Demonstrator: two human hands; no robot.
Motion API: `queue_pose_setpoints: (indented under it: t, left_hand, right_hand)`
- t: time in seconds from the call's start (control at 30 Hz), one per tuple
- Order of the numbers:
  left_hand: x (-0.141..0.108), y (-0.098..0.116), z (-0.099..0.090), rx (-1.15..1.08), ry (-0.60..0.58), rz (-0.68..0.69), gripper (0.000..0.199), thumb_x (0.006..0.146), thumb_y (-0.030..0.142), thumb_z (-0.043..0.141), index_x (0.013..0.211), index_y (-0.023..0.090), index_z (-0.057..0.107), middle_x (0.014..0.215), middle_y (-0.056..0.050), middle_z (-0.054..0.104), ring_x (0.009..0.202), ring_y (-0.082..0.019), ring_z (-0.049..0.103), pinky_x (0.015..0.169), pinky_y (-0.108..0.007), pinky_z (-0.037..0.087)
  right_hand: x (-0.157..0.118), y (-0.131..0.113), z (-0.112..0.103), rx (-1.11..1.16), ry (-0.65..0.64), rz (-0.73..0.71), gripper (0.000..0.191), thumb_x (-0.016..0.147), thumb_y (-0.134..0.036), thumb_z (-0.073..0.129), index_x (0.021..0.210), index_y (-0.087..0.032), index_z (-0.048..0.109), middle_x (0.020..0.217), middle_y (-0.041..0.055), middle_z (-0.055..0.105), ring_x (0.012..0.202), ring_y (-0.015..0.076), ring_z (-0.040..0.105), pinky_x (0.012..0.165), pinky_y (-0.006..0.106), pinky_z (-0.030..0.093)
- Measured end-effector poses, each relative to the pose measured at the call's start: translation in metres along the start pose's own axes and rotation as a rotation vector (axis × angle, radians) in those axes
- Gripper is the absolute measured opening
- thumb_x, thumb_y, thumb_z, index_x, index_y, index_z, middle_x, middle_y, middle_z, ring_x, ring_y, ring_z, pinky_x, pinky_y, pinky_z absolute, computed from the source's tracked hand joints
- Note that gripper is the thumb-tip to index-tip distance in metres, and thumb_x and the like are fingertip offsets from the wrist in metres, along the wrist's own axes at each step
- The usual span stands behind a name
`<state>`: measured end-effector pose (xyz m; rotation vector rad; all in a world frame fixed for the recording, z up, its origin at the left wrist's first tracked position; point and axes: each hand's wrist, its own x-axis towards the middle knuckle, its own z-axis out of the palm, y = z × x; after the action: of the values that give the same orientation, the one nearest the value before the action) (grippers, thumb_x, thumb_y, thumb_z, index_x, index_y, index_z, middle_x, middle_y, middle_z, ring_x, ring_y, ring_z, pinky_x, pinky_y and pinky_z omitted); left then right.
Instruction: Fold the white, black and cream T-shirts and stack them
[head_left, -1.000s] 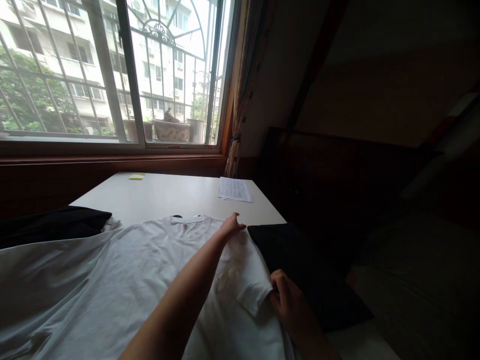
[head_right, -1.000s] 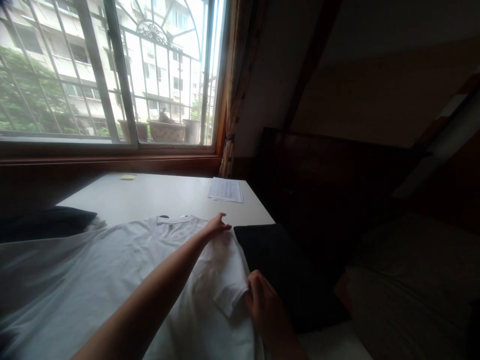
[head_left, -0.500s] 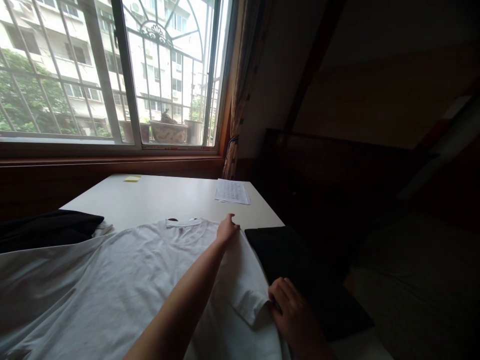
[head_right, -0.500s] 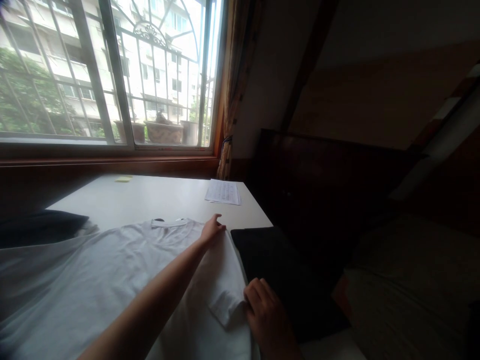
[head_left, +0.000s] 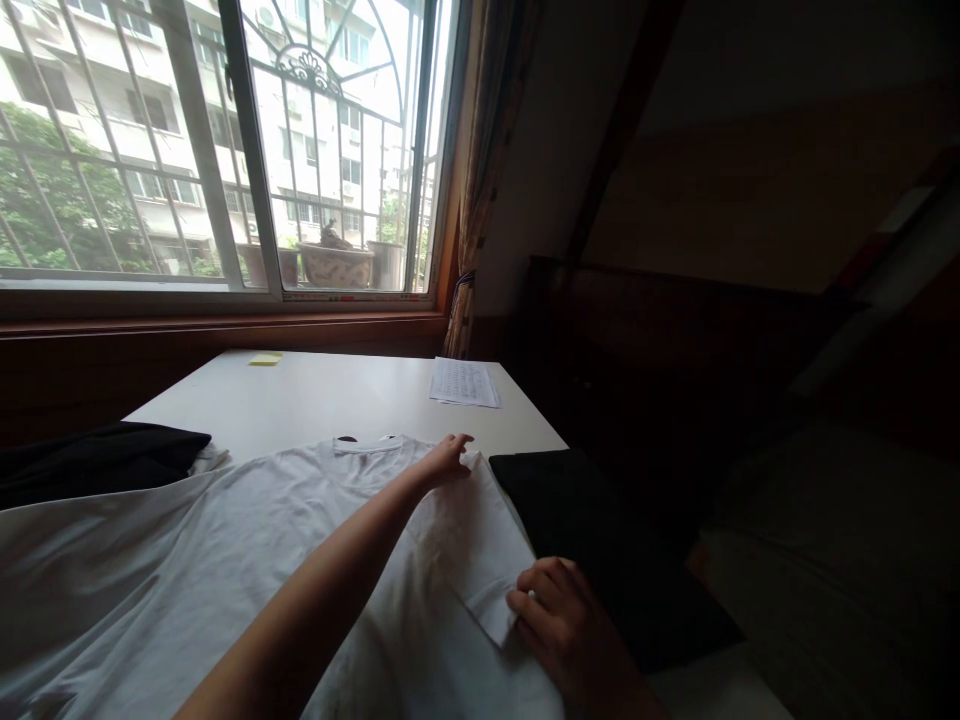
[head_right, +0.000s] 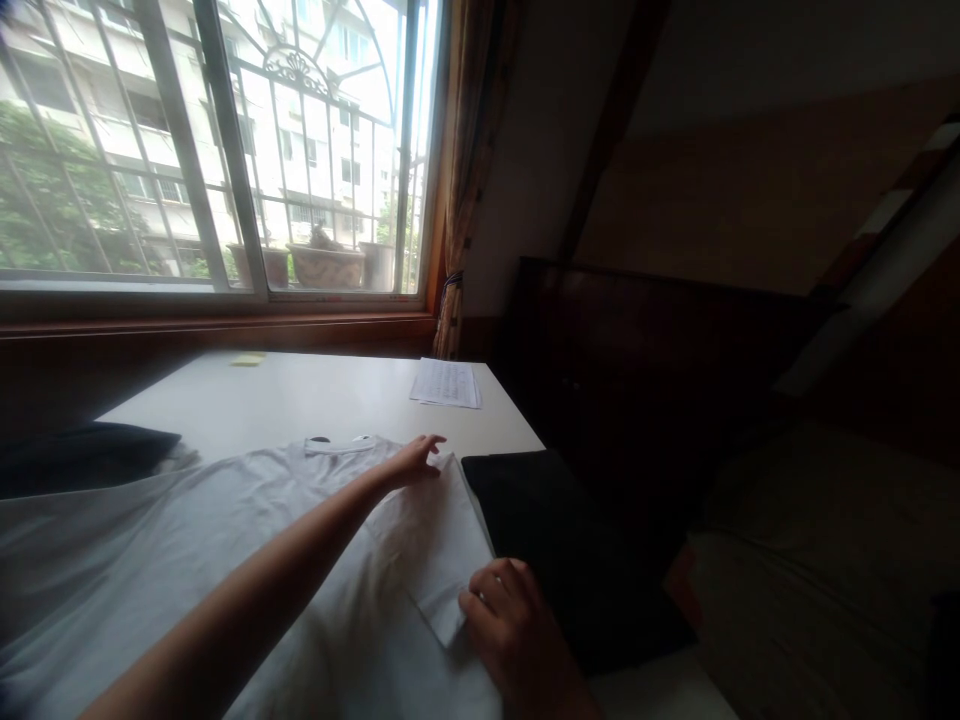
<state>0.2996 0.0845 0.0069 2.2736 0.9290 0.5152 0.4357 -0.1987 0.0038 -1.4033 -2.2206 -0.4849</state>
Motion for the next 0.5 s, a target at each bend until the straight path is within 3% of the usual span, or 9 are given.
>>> queue_pose_setpoints:
  t: [0.17, 0.27, 0.37, 0.5]
  left_hand:
    - [-0.003, -0.003, 0.001, 0.05, 0.017, -0.025, 0.063, 0.079, 0.006, 0.066, 0.139, 0.02, 0.054, 0.125, -0.01, 0.063, 0.11, -0.022, 0.067, 0.095, -0.03, 0.053]
    - [-0.008, -0.001, 0.003, 0.097, 0.056, 0.007, 0.059, 0.081, 0.006, 0.062, 0.138, 0.02, 0.056, 0.134, -0.012, 0.057, 0.116, -0.024, 0.063, 0.101, -0.033, 0.05]
    - [-0.015, 0.004, 0.006, 0.141, 0.095, 0.086, 0.051, 0.088, 0.012, 0.059, 0.137, 0.026, 0.058, 0.145, -0.01, 0.05, 0.131, -0.029, 0.052, 0.113, -0.04, 0.04]
    - [-0.019, 0.013, 0.013, 0.153, 0.089, 0.141, 0.04, 0.094, 0.025, 0.058, 0.134, 0.029, 0.062, 0.144, -0.007, 0.055, 0.134, -0.029, 0.048, 0.116, -0.04, 0.037]
  right_hand:
    - [0.004, -0.004, 0.0, 0.058, 0.056, -0.05, 0.016, 0.093, -0.007, 0.054, 0.095, -0.021, 0.062, 0.08, 0.002, 0.063, 0.077, 0.0189, 0.059, 0.078, 0.036, 0.045]
    - [0.005, -0.007, 0.0, 0.083, -0.038, -0.032, 0.014, 0.093, -0.009, 0.056, 0.092, -0.022, 0.062, 0.082, 0.0016, 0.063, 0.079, 0.0197, 0.059, 0.077, 0.036, 0.044]
    - [0.006, -0.01, -0.001, 0.1, -0.114, -0.002, 0.013, 0.093, -0.011, 0.058, 0.088, -0.022, 0.062, 0.084, 0.0008, 0.063, 0.082, 0.0199, 0.059, 0.078, 0.036, 0.043]
    - [0.008, -0.012, -0.003, 0.118, -0.057, -0.046, 0.015, 0.093, -0.01, 0.057, 0.088, -0.023, 0.063, 0.081, 0.0002, 0.062, 0.079, 0.0182, 0.059, 0.077, 0.034, 0.044]
